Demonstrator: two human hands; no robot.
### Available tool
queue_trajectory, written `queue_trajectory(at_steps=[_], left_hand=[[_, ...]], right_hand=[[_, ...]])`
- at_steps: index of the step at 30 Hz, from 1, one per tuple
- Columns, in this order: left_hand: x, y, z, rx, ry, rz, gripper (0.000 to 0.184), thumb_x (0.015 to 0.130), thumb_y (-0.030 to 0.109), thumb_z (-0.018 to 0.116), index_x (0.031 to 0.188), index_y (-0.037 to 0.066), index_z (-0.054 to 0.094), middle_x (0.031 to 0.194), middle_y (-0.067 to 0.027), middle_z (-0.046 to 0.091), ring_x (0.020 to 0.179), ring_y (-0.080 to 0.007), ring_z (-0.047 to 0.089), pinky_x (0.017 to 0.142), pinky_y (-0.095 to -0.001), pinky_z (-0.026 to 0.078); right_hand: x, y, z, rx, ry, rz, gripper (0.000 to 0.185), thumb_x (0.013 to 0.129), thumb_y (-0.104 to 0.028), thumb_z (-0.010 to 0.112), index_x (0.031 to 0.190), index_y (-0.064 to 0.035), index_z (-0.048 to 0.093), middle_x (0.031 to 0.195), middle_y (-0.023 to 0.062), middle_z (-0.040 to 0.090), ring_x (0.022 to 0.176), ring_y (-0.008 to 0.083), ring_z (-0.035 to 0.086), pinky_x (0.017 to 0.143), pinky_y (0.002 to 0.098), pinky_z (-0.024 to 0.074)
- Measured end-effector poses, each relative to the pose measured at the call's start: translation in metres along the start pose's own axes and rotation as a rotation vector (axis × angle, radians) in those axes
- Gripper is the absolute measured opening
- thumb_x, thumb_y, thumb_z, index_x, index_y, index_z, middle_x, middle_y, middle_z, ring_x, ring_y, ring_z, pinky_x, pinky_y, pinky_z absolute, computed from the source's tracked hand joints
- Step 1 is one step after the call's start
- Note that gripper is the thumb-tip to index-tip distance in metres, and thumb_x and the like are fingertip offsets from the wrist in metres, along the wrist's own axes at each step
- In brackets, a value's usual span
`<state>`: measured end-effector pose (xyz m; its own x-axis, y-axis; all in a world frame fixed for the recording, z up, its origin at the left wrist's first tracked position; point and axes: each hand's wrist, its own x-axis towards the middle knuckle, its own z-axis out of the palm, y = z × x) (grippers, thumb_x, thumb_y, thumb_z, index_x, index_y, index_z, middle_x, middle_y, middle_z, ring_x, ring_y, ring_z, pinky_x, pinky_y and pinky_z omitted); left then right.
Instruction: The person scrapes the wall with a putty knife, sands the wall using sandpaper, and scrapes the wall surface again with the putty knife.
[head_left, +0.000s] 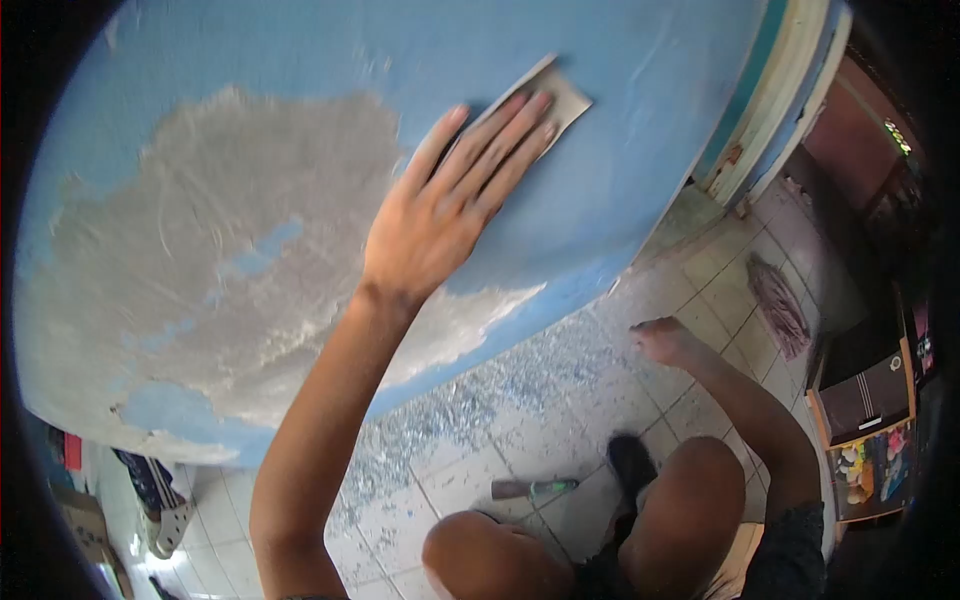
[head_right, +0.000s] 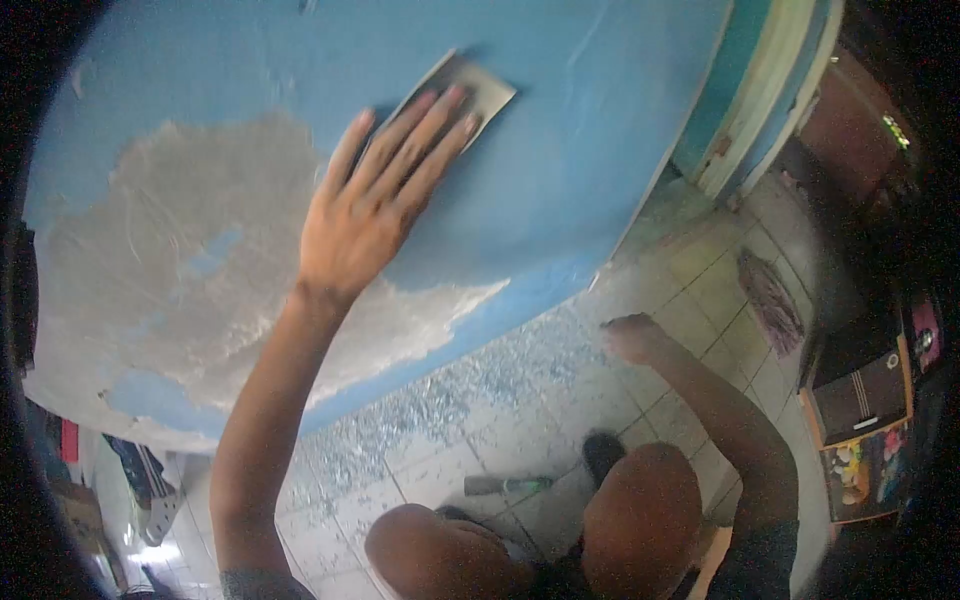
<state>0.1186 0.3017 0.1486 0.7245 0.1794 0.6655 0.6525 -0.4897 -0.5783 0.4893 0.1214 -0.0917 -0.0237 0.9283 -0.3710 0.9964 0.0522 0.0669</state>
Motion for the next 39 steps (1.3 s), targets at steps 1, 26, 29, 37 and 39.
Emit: queue_trajectory(at_steps=[1,26,29,37,39], left_hand=[[0.001,0.003,0.0,-0.032,0.006,-0.018,0.063,0.098,0.04,0.049,0.155,0.03,0.024,0.162,0.0077,0.022,0.148,-0.0106,0.023,0.126,-0.0396,0.014],[-0.043,0.005,0.001,-0.11,-0.285,0.554,0.062,0.098,0.037,0.054,0.154,0.02,0.033,0.159,0.0069,0.031,0.148,-0.0147,0.025,0.124,-0.0333,0.012],[-0.019,-0.018,-0.033,0.155,-0.206,0.321,0.057,0.096,0.03,0.058,0.149,0.019,0.041,0.156,0.0023,0.038,0.145,-0.0148,0.032,0.123,-0.0392,0.017],[-0.04,0.006,-0.009,0.12,-0.139,0.057,0.063,0.089,0.027,0.065,0.148,0.016,0.044,0.156,0.0058,0.038,0.142,-0.0086,0.037,0.12,-0.036,0.027],[-0.076,0.038,0.009,-0.358,-0.342,0.164,0.06,0.092,0.029,0.061,0.149,0.018,0.043,0.156,0.0075,0.038,0.142,-0.0061,0.036,0.119,-0.0311,0.028]], right_hand=[[0.0,0.002,-0.015,-0.017,-0.011,-0.057,0.029,0.088,-0.018,0.057,0.115,-0.0079,0.062,0.094,0.0148,0.069,0.093,0.0317,0.069,0.075,0.0473,0.0546],[0.131,-0.268,-0.015,-0.444,-0.148,-1.039,0.032,0.072,-0.026,0.078,0.097,-0.0074,0.075,0.099,0.0086,0.074,0.092,0.0273,0.071,0.075,0.0448,0.057],[0.139,-0.299,0.008,-0.452,-0.229,-1.072,0.029,0.072,-0.026,0.077,0.095,-0.0078,0.075,0.098,0.0091,0.074,0.09,0.0282,0.071,0.075,0.0453,0.0568],[0.141,-0.28,0.045,-0.484,-0.208,-1.165,0.022,0.073,-0.022,0.074,0.085,-0.0047,0.076,0.09,0.0115,0.074,0.085,0.029,0.071,0.072,0.0446,0.0565],[0.148,-0.271,0.056,-0.559,-0.267,-1.111,0.023,0.073,-0.023,0.074,0.085,-0.0038,0.075,0.089,0.0129,0.074,0.084,0.0299,0.071,0.071,0.0445,0.0566]])
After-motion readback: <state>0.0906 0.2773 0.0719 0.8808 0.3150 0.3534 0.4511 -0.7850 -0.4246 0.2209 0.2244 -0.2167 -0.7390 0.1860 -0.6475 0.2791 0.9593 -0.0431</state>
